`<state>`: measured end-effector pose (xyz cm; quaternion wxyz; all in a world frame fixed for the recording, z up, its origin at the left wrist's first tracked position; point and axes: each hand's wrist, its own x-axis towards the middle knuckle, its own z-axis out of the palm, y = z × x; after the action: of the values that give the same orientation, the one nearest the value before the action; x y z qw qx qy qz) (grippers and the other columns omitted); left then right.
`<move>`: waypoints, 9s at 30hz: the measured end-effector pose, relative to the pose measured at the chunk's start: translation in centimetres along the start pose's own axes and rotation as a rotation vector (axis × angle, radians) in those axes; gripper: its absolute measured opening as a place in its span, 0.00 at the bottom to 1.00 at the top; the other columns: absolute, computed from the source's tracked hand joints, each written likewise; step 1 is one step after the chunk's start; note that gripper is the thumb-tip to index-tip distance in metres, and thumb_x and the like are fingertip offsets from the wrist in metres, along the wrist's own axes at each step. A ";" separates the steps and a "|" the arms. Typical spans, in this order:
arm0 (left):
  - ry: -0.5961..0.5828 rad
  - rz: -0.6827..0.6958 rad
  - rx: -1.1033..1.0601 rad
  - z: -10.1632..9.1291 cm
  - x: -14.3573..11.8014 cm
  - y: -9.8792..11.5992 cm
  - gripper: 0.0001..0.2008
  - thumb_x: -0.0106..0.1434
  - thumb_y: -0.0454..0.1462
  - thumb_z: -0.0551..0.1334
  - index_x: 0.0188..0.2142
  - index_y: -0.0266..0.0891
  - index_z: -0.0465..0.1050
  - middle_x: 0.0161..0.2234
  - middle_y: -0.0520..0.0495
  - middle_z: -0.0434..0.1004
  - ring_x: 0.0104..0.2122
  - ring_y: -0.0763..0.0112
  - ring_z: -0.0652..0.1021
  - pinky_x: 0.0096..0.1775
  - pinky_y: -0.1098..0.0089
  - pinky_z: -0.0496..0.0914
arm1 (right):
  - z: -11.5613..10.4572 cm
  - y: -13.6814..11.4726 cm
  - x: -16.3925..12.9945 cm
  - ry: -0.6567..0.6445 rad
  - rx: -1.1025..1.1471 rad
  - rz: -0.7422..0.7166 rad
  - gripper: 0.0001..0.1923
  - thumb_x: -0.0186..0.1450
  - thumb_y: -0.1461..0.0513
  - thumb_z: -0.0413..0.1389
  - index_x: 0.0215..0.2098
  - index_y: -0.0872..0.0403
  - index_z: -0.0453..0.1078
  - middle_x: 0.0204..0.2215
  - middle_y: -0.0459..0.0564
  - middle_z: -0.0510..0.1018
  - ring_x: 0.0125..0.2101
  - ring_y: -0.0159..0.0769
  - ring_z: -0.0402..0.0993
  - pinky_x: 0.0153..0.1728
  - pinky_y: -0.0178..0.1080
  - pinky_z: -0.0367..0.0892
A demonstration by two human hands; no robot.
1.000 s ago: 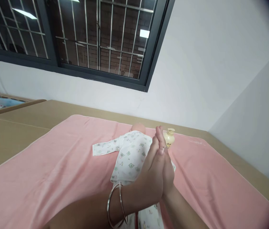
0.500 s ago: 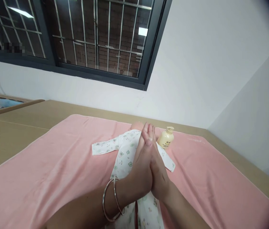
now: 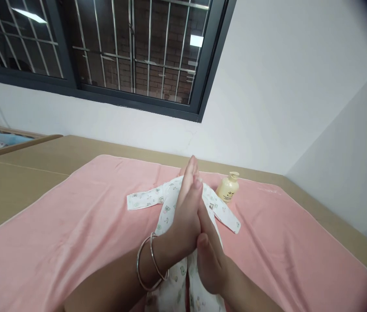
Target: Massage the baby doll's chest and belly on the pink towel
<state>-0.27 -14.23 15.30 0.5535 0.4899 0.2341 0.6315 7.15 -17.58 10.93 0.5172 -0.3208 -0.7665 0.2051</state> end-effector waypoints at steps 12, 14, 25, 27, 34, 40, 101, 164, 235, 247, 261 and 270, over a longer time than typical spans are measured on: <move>0.098 0.200 -0.012 -1.8 2.9 0.5 0.21 0.69 0.44 0.52 0.59 0.49 0.65 0.65 0.53 0.59 0.68 0.60 0.52 0.68 0.57 0.49 | 0.5 -0.3 -1.0 -0.052 0.051 -0.059 0.32 0.73 0.50 0.43 0.71 0.43 0.37 0.70 0.41 0.42 0.69 0.46 0.37 0.68 0.56 0.42; 0.091 0.207 -0.012 -2.1 3.3 0.4 0.20 0.69 0.45 0.52 0.58 0.48 0.66 0.64 0.53 0.61 0.68 0.60 0.53 0.68 0.57 0.49 | 0.4 -0.2 -0.9 -0.049 0.049 -0.055 0.31 0.73 0.50 0.43 0.71 0.43 0.39 0.70 0.42 0.45 0.69 0.47 0.38 0.68 0.57 0.44; 0.075 0.196 -0.046 -2.3 3.5 0.3 0.19 0.68 0.46 0.53 0.55 0.46 0.69 0.62 0.49 0.65 0.66 0.58 0.58 0.67 0.55 0.52 | 0.3 -0.2 -0.9 -0.050 0.009 -0.040 0.32 0.73 0.50 0.44 0.71 0.45 0.39 0.70 0.44 0.46 0.69 0.47 0.40 0.67 0.56 0.46; 0.078 0.187 -0.057 -2.2 3.4 0.5 0.19 0.68 0.45 0.53 0.55 0.45 0.70 0.62 0.49 0.66 0.66 0.58 0.58 0.67 0.55 0.52 | 0.3 -0.3 -0.9 -0.050 0.003 -0.046 0.32 0.73 0.50 0.44 0.71 0.45 0.39 0.70 0.45 0.46 0.69 0.48 0.40 0.68 0.56 0.46; 0.085 0.135 -0.113 -2.2 3.5 1.4 0.20 0.68 0.45 0.53 0.55 0.44 0.70 0.61 0.47 0.67 0.66 0.56 0.58 0.67 0.52 0.52 | 0.2 -1.6 -0.4 -0.077 -0.021 -0.083 0.34 0.73 0.50 0.43 0.71 0.43 0.33 0.70 0.42 0.45 0.69 0.47 0.39 0.67 0.56 0.47; 0.113 0.152 -0.102 -2.8 4.5 1.2 0.19 0.67 0.45 0.53 0.54 0.43 0.70 0.60 0.46 0.68 0.66 0.56 0.59 0.66 0.54 0.55 | 0.4 -1.7 -0.4 -0.090 -0.015 -0.090 0.34 0.73 0.52 0.43 0.71 0.42 0.30 0.70 0.41 0.41 0.69 0.46 0.39 0.67 0.58 0.48; 0.040 0.155 0.773 -10.0 9.8 -13.8 0.14 0.63 0.35 0.53 0.41 0.41 0.77 0.48 0.41 0.78 0.52 0.57 0.74 0.59 0.57 0.62 | -2.0 15.9 2.4 -0.033 -0.670 0.516 0.31 0.72 0.50 0.40 0.66 0.60 0.58 0.66 0.61 0.55 0.68 0.49 0.45 0.66 0.55 0.43; -0.186 0.160 1.838 -6.9 7.9 -13.1 0.14 0.61 0.27 0.54 0.45 0.27 0.73 0.42 0.32 0.76 0.45 0.53 0.76 0.44 0.59 0.71 | -3.0 17.0 4.2 -0.159 -0.778 0.435 0.22 0.74 0.56 0.35 0.51 0.54 0.68 0.46 0.54 0.79 0.49 0.41 0.73 0.59 0.49 0.52; -0.023 0.341 1.432 -10.1 8.0 -15.4 0.16 0.66 0.35 0.52 0.51 0.36 0.70 0.52 0.41 0.75 0.55 0.55 0.71 0.59 0.54 0.64 | -2.3 18.3 2.6 0.011 -0.629 0.396 0.25 0.71 0.54 0.42 0.61 0.57 0.62 0.61 0.55 0.66 0.64 0.44 0.56 0.65 0.51 0.45; -0.008 0.339 1.387 -9.9 8.1 -14.8 0.11 0.64 0.33 0.54 0.44 0.38 0.70 0.45 0.41 0.76 0.48 0.57 0.73 0.53 0.56 0.67 | -2.3 18.1 2.7 0.013 -0.639 0.409 0.25 0.71 0.55 0.42 0.61 0.57 0.62 0.61 0.56 0.66 0.63 0.43 0.56 0.65 0.49 0.46; 0.013 0.358 1.382 -9.8 7.7 -14.7 0.09 0.64 0.33 0.53 0.41 0.38 0.70 0.42 0.41 0.77 0.46 0.58 0.75 0.50 0.58 0.68 | -1.6 15.8 2.9 0.012 -0.886 0.443 0.19 0.72 0.60 0.42 0.53 0.59 0.69 0.53 0.60 0.74 0.59 0.46 0.64 0.61 0.49 0.51; -0.016 0.312 1.338 -9.9 8.3 -14.5 0.07 0.62 0.32 0.54 0.39 0.40 0.68 0.40 0.44 0.75 0.44 0.60 0.74 0.49 0.60 0.68 | 0.1 12.4 2.7 -0.055 -1.083 0.438 0.16 0.70 0.64 0.43 0.40 0.60 0.73 0.47 0.62 0.77 0.51 0.46 0.71 0.59 0.48 0.53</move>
<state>-1.41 -0.02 2.09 0.0359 0.7590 0.4964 0.4197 9.84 -6.85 4.66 0.2050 -0.6852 -0.6909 -0.1056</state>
